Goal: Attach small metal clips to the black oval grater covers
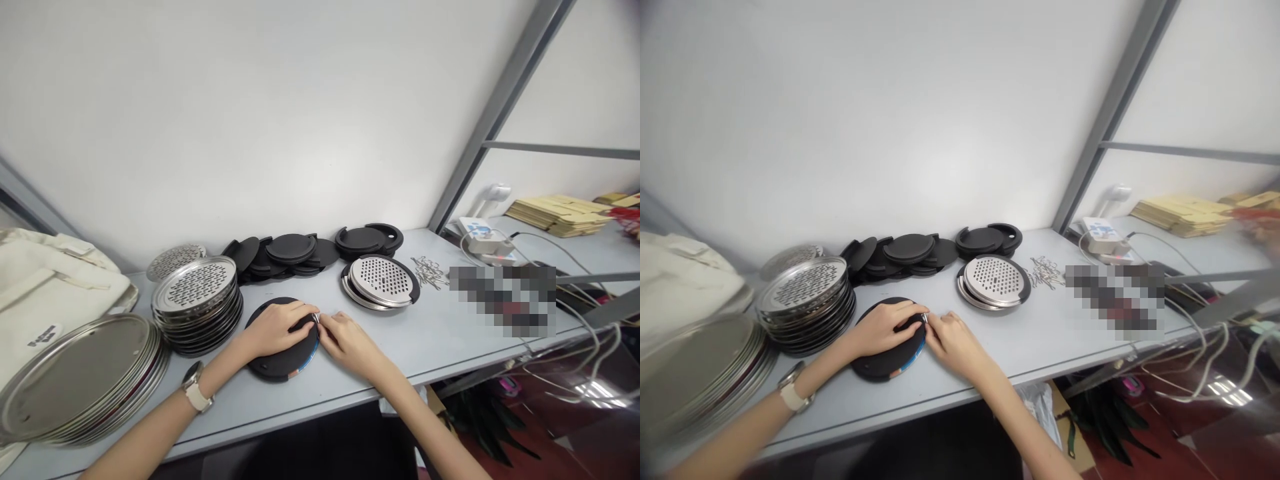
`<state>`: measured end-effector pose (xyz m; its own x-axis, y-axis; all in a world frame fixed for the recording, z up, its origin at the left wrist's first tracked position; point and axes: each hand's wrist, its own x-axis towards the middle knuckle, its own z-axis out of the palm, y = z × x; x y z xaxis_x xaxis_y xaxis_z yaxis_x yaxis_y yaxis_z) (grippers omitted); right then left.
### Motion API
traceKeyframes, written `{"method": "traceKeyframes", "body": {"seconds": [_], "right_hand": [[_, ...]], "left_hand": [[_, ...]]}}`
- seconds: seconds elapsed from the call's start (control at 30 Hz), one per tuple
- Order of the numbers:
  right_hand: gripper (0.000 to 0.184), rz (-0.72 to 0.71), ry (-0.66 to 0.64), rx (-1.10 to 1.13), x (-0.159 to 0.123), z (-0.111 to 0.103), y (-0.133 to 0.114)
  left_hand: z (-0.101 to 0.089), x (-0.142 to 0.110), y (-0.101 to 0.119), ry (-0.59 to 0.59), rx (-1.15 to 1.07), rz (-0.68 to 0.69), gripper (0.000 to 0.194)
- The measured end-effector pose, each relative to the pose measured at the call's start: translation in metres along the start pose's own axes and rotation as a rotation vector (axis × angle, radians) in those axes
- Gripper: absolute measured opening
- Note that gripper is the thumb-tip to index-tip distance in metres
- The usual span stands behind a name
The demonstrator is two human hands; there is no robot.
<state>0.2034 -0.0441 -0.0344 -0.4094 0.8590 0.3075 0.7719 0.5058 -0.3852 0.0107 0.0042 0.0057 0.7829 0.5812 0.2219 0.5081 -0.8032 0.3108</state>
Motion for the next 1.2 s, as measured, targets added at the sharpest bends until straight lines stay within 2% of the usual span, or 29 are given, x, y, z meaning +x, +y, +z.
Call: {"method": "traceKeyframes", "body": {"seconds": [1.2], "right_hand": [[0.019,-0.015,0.011,0.023,-0.0002,0.003,0.0018]], "left_hand": [[0.0017,-0.0025,-0.0026,0.039,0.011,0.028,0.028]]}}
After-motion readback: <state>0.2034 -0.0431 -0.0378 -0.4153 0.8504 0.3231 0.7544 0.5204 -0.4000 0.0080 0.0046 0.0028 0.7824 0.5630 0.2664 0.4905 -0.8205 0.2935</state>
